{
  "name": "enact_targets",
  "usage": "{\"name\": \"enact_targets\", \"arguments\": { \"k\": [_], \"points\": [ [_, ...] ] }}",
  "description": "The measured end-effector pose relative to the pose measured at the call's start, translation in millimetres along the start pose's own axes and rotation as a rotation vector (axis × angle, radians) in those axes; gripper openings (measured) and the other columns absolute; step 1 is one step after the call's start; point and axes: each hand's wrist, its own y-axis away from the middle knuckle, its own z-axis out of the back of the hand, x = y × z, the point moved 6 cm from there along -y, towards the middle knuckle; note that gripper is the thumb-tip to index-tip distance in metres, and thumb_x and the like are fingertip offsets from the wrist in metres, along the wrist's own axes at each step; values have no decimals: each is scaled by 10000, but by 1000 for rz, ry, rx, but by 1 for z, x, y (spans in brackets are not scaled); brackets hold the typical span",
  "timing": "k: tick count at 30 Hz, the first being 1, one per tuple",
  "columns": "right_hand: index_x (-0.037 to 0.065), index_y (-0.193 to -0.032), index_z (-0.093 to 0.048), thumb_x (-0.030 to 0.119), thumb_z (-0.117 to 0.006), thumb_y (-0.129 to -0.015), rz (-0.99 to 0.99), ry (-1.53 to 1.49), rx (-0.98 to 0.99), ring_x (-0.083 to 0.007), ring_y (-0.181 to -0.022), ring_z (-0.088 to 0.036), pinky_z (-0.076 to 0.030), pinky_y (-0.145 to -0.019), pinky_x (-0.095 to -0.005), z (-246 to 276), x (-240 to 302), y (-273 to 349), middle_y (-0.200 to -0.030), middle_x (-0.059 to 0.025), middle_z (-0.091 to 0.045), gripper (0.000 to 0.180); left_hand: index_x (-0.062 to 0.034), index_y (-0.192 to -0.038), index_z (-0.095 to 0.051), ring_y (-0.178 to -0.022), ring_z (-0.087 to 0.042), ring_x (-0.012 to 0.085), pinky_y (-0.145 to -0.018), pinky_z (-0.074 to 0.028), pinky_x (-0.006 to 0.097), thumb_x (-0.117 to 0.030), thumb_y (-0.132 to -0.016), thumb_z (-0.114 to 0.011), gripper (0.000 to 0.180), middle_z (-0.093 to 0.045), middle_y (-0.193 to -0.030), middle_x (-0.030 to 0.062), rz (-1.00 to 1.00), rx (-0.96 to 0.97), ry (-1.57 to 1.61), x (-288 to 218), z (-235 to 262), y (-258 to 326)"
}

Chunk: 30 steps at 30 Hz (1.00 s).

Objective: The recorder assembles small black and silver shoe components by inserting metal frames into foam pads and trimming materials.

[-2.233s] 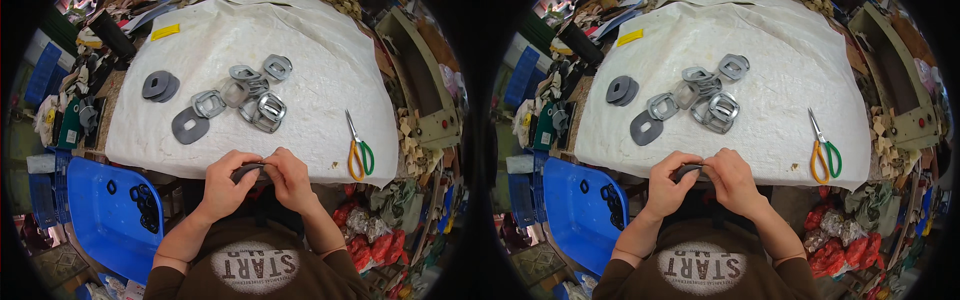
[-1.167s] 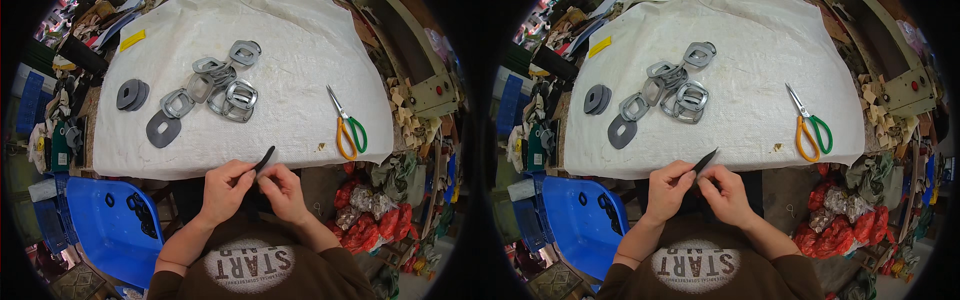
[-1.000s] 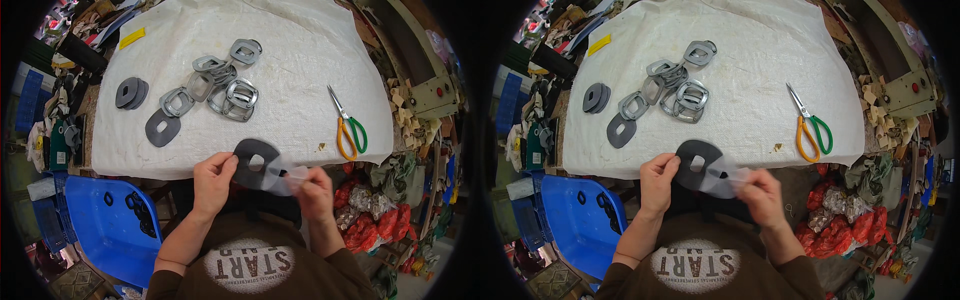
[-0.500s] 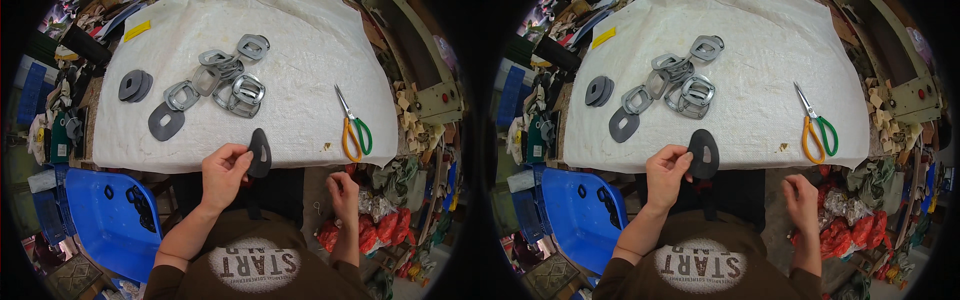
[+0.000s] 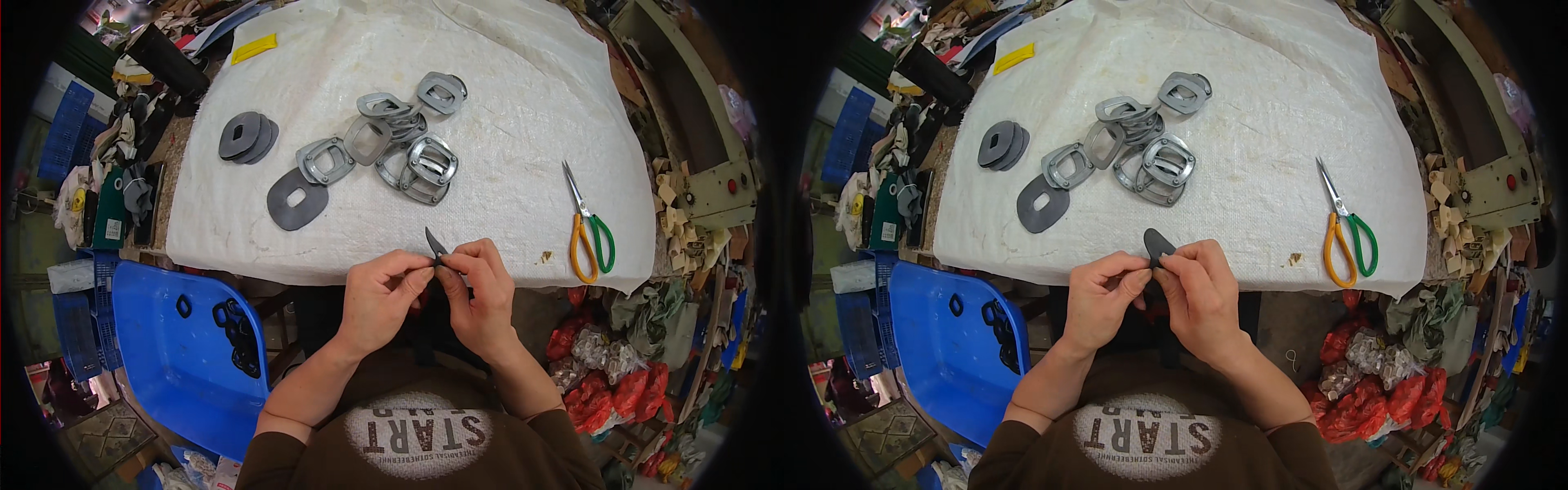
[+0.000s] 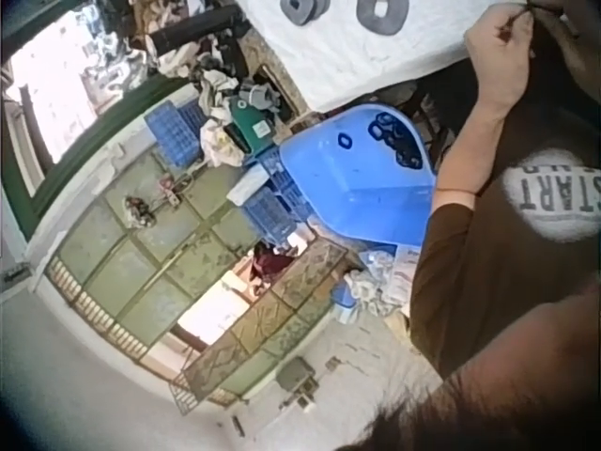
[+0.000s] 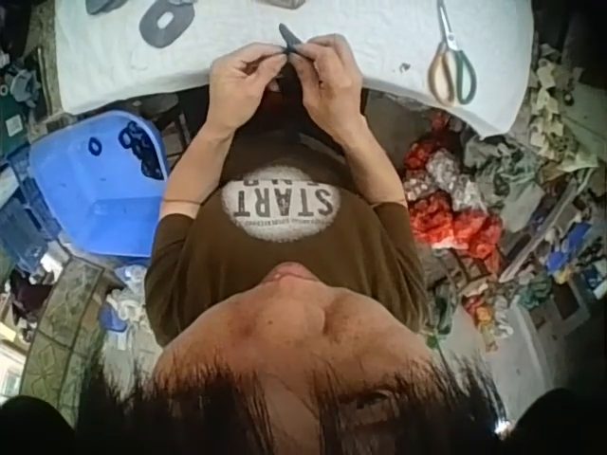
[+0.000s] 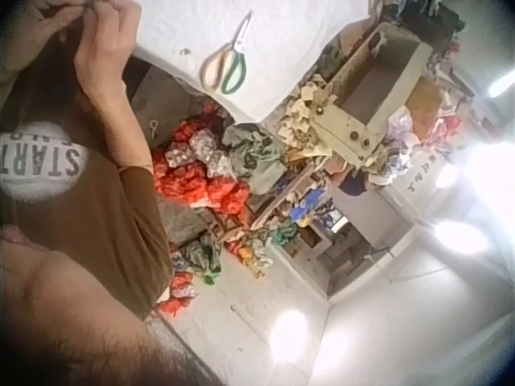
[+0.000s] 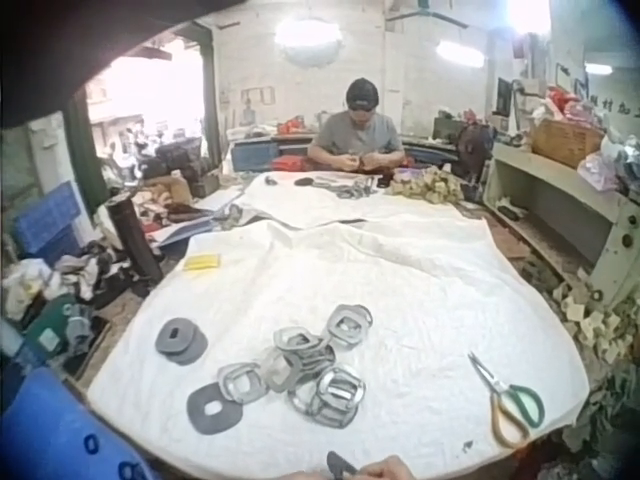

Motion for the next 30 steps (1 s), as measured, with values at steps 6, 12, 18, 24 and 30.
{"name": "enact_targets", "arguments": {
  "k": [6,12,18,24,30],
  "points": [
    [-11,-897,-554,-39,-635,-719,8,-6,44,-247,-672,-507,-424,-539,-309,2,1,-4,-797,-125,-517,198,11,-911,-627,-548,-518,57,-482,-430,188,-121,-843,-597,152,-597,-667,28,145,116,170,8,-2,-7],
    [-11,-912,-557,-33,-635,-714,67,45,66,-250,-692,-504,-423,-546,-314,7,7,-8,-800,-115,-521,214,16,-906,-629,-573,-523,56,-501,-434,188,-112,-845,-592,146,-614,-710,39,94,157,85,-2,-2,-9],
    [-16,-914,-555,-37,-623,-694,97,92,120,-266,-699,-502,-423,-564,-340,10,10,-10,-810,-115,-524,231,36,-881,-635,-563,-520,84,-513,-421,189,-90,-824,-616,140,-612,-705,63,109,141,136,-3,-7,-8],
    [-23,-904,-549,-41,-615,-693,102,67,90,-273,-703,-503,-425,-573,-344,13,10,-11,-811,-117,-524,222,39,-881,-634,-592,-545,96,-528,-439,196,-63,-825,-602,121,-628,-731,83,86,134,97,-6,-8,-9],
    [-27,-890,-547,-53,-607,-696,91,-2,84,-280,-715,-511,-431,-587,-347,11,6,-9,-823,-122,-529,205,44,-870,-630,-603,-554,99,-539,-445,199,-44,-823,-588,108,-628,-726,86,85,157,102,-8,-7,-10]
  ]
}}
